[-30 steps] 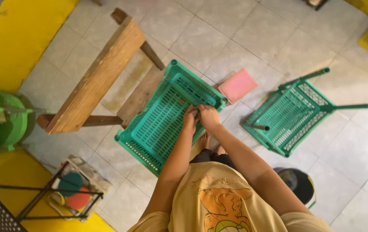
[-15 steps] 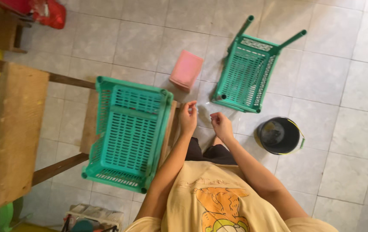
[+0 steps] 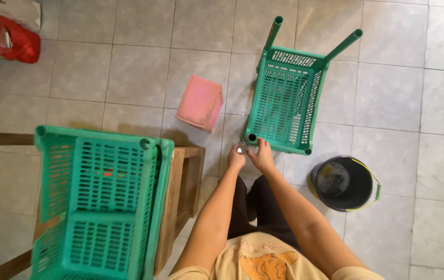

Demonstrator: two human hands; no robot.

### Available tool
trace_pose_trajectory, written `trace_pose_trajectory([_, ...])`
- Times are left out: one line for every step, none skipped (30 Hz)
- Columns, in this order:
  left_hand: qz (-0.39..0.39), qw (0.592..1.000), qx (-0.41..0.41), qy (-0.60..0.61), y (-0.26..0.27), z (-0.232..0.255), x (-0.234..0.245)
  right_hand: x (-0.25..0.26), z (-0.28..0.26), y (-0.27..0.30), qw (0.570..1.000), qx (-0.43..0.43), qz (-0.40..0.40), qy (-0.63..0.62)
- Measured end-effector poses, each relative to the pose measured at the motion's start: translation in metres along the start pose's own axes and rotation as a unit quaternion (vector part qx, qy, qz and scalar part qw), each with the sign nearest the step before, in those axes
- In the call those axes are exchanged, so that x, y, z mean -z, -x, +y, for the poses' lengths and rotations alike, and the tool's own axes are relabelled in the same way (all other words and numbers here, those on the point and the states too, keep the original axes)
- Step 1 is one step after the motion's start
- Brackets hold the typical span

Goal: The person assembles green plastic baskets by inserting cylindrical legs into the basket frame. They handle multiple baskets, placing some on a wooden stool and others on the floor, while repeatedly inserting and adjusting the legs.

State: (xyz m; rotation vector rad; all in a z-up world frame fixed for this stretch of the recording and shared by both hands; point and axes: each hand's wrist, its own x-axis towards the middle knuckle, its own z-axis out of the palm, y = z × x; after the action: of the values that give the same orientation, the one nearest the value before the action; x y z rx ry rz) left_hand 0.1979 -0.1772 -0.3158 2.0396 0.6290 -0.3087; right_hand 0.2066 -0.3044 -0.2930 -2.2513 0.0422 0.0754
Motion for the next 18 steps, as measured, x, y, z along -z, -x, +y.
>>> trace_pose_trajectory([-0.001, 0.999, -0.026, 0.04, -0.012, -0.005, -0.012, -0.01, 0.003, -0.009, 1.0, -0.009, -0.004, -0.014])
trace_pose_trajectory([-0.002, 0.995, -0.052, 0.08, -0.024, -0.009, -0.023, -0.018, 0.006, -0.018, 0.999, -0.017, -0.009, -0.028])
trace_pose_trajectory([-0.005, 0.99, -0.075, 0.119, -0.035, -0.016, -0.032, -0.023, 0.009, -0.023, 0.999, -0.024, -0.011, -0.029])
trace_pose_trajectory([-0.012, 0.992, -0.068, 0.106, -0.045, -0.021, -0.04, -0.027, 0.011, -0.027, 0.999, -0.03, -0.012, -0.03])
trace_pose_trajectory([-0.021, 0.994, -0.06, 0.094, -0.051, -0.026, -0.049, -0.029, 0.013, -0.03, 0.999, -0.039, -0.012, -0.03])
trace_pose_trajectory([-0.03, 0.995, -0.053, 0.081, -0.057, -0.029, -0.056, -0.032, 0.014, -0.035, 0.999, -0.034, -0.013, -0.023])
trace_pose_trajectory([-0.014, 0.992, -0.07, 0.1, -0.06, -0.032, -0.062, -0.034, 0.016, -0.037, 0.999, -0.031, -0.014, -0.015])
trace_pose_trajectory([0.002, 0.989, -0.086, 0.12, -0.06, -0.034, -0.066, -0.036, 0.018, -0.04, 0.999, -0.028, -0.015, -0.007])
trace_pose_trajectory([0.021, 0.985, -0.103, 0.138, -0.062, -0.034, -0.066, -0.039, 0.018, -0.043, 0.999, -0.033, -0.019, -0.006])
trace_pose_trajectory([0.038, 0.986, -0.115, 0.117, -0.065, -0.032, -0.064, -0.041, 0.019, -0.046, 0.999, -0.039, -0.023, -0.004])
trace_pose_trajectory([0.055, 0.986, -0.124, 0.095, -0.06, -0.032, -0.063, -0.043, 0.021, -0.043, 0.998, -0.048, -0.03, -0.002])
trace_pose_trajectory([0.07, 0.986, -0.132, 0.074, -0.056, -0.031, -0.06, -0.045, 0.022, -0.04, 0.999, -0.03, -0.035, -0.007])
trace_pose_trajectory([0.063, 0.989, -0.123, 0.058, -0.056, -0.027, -0.055, -0.048, 0.024, -0.044, 0.999, -0.01, -0.037, -0.014])
trace_pose_trajectory([0.056, 0.991, -0.114, 0.043, -0.057, -0.023, -0.05, -0.049, 0.025, -0.048, 0.999, 0.01, -0.038, -0.02])
trace_pose_trajectory([0.048, 0.993, -0.102, 0.029, -0.053, -0.021, -0.047, -0.048, 0.028, -0.048, 0.998, 0.024, -0.052, -0.03])
trace_pose_trajectory([0.044, 0.993, -0.109, 0.029, -0.05, -0.02, -0.045, -0.045, 0.032, -0.048, 0.996, 0.038, -0.066, -0.04])
trace_pose_trajectory([0.043, 0.992, -0.117, 0.03, -0.051, -0.019, -0.043, -0.043, 0.033, -0.051, 0.994, 0.055, -0.082, -0.049])
trace_pose_trajectory([0.043, 0.991, -0.124, 0.032, -0.051, -0.019, -0.042, -0.04, 0.034, -0.05, 0.99, 0.057, -0.088, -0.094])
